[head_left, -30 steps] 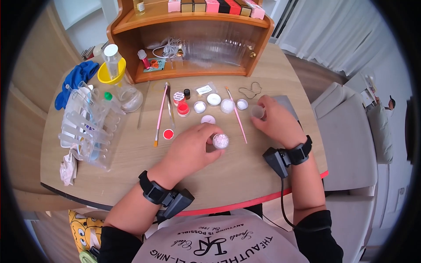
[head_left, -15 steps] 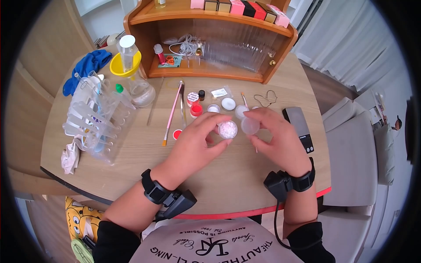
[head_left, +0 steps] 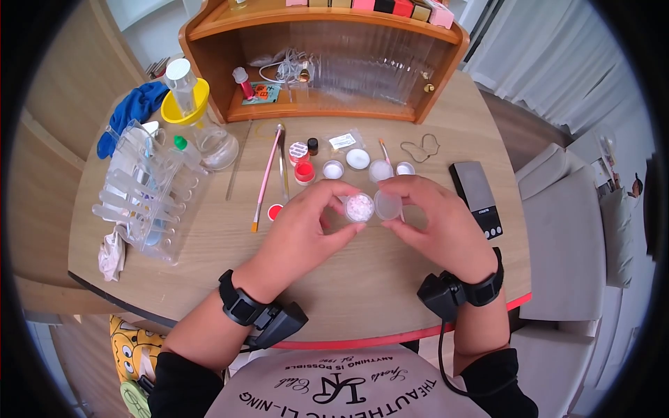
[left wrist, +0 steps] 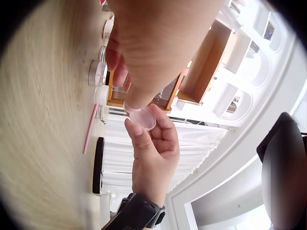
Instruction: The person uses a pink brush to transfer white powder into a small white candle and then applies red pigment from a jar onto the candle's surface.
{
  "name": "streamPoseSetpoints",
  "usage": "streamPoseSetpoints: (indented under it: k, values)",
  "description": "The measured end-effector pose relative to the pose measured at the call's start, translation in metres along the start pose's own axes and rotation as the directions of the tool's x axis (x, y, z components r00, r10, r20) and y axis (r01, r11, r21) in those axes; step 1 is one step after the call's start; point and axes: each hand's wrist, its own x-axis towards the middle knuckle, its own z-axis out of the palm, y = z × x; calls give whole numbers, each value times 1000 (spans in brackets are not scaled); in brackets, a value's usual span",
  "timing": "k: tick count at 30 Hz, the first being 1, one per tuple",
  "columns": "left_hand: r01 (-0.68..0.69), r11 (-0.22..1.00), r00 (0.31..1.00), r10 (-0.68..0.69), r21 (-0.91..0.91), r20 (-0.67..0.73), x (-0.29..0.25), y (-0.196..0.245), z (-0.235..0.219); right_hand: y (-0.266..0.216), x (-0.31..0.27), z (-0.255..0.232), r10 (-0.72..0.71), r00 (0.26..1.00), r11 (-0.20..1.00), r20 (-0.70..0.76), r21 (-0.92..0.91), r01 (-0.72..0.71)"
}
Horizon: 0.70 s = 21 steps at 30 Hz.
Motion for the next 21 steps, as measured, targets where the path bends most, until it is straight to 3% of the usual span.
streamPoseSetpoints:
  k: [3,5,14,21]
  values:
    - [-105,994,994,105,-12,-22,-1,-2,3,-5,2,4,21,1000,991,-5,129,-20]
    - [-174,985,985,174,14,-16,-2,-1,4,-6,3,6,-58,998,983,-12,172,59]
    - [-198,965,978,206,172,-32,-4,3,3,-9,4,1,-85,994,996,75,18,84]
    - [-220,946,975,218,238,37,-6,4,1,-14,5,3,-38,994,997,103,78,30]
